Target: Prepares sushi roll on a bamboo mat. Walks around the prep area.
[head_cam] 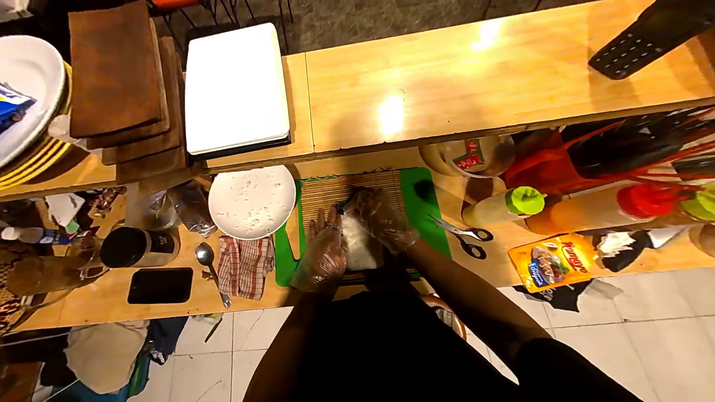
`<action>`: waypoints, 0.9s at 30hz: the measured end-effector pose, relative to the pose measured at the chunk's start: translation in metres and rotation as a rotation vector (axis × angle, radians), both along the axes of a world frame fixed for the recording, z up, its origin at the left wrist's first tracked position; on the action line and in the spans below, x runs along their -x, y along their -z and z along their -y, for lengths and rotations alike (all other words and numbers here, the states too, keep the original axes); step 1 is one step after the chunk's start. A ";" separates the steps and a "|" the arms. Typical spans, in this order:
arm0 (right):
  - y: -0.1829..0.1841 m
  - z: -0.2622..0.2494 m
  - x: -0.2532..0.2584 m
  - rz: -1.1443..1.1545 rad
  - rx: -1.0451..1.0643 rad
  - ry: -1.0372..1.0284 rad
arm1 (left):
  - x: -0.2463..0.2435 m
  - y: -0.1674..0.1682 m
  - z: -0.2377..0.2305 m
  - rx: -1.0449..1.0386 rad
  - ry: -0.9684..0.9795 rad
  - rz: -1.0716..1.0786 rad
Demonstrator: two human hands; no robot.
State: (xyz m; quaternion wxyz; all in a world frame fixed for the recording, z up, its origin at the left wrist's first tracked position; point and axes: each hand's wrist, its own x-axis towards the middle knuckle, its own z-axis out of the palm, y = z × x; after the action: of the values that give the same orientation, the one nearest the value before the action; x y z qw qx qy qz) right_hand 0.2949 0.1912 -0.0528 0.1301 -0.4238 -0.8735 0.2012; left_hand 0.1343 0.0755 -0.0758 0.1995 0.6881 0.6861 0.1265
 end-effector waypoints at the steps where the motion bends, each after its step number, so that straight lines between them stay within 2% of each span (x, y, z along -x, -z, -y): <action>1: -0.005 0.000 0.000 0.014 0.007 -0.011 | 0.001 0.001 -0.001 -0.014 0.000 0.002; 6: 0.001 0.009 0.004 -0.035 0.013 0.051 | 0.001 0.001 -0.001 -0.002 0.005 -0.005; 10: -0.002 0.002 0.004 0.006 -0.036 0.010 | 0.003 0.002 -0.002 -0.044 0.014 0.013; 17: -0.004 0.006 0.012 0.004 0.014 -0.015 | 0.004 -0.006 -0.003 0.028 0.037 -0.008; 20: -0.009 -0.004 0.006 -0.015 0.050 -0.072 | 0.007 -0.004 -0.003 0.022 0.043 -0.006; 24: -0.016 -0.018 -0.015 -0.112 0.094 -0.003 | 0.008 -0.006 -0.004 0.003 0.010 0.034; 27: -0.010 -0.016 -0.016 -0.097 0.075 -0.025 | 0.008 -0.005 -0.004 0.004 0.017 0.008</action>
State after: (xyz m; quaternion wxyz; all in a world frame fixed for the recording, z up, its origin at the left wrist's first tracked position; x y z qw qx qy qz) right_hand 0.3104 0.2070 -0.0432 0.1540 -0.4072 -0.8632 0.2555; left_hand 0.1261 0.0792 -0.0711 0.2049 0.6928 0.6797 0.1263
